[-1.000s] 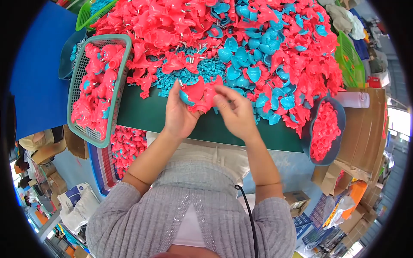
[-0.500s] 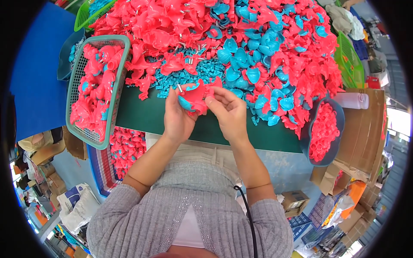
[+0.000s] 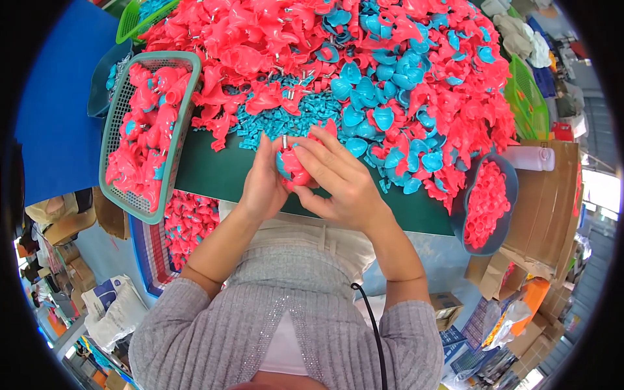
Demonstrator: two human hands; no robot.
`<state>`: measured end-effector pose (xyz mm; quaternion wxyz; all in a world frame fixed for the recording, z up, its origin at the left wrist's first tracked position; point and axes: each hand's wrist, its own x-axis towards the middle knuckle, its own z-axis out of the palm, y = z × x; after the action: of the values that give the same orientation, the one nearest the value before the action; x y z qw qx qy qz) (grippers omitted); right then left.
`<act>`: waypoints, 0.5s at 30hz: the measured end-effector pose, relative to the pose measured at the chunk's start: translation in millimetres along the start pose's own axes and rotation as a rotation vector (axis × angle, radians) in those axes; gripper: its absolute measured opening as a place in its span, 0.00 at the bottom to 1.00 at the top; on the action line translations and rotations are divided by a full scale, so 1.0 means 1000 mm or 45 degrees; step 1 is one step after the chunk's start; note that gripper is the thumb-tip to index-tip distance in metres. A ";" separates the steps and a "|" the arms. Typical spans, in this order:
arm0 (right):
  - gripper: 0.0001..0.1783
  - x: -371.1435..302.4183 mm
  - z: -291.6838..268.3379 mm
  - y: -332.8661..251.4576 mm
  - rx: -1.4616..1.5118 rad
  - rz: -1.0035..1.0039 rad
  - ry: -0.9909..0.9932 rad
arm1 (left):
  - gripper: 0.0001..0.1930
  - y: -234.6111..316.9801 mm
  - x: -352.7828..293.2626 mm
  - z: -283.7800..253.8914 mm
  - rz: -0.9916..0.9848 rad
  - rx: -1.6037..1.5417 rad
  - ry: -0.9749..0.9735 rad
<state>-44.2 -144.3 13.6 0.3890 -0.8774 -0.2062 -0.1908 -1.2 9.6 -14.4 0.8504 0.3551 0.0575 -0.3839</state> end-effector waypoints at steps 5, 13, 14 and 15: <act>0.29 0.000 -0.004 -0.006 -0.010 0.046 -0.015 | 0.29 0.002 -0.001 0.001 0.011 0.023 -0.031; 0.29 -0.001 -0.004 -0.008 -0.044 0.078 -0.013 | 0.29 -0.002 -0.004 0.008 0.084 0.078 -0.023; 0.29 -0.001 -0.004 -0.008 -0.047 0.080 -0.005 | 0.29 -0.003 -0.004 0.006 0.084 0.079 -0.024; 0.29 -0.001 -0.005 -0.008 -0.047 0.080 -0.005 | 0.30 -0.004 -0.004 0.003 0.089 0.145 -0.047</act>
<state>-50.4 -143.0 20.8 0.3780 -0.8908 -0.1758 -0.1806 -7.2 8.3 -13.0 0.8426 0.3976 0.0072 -0.3632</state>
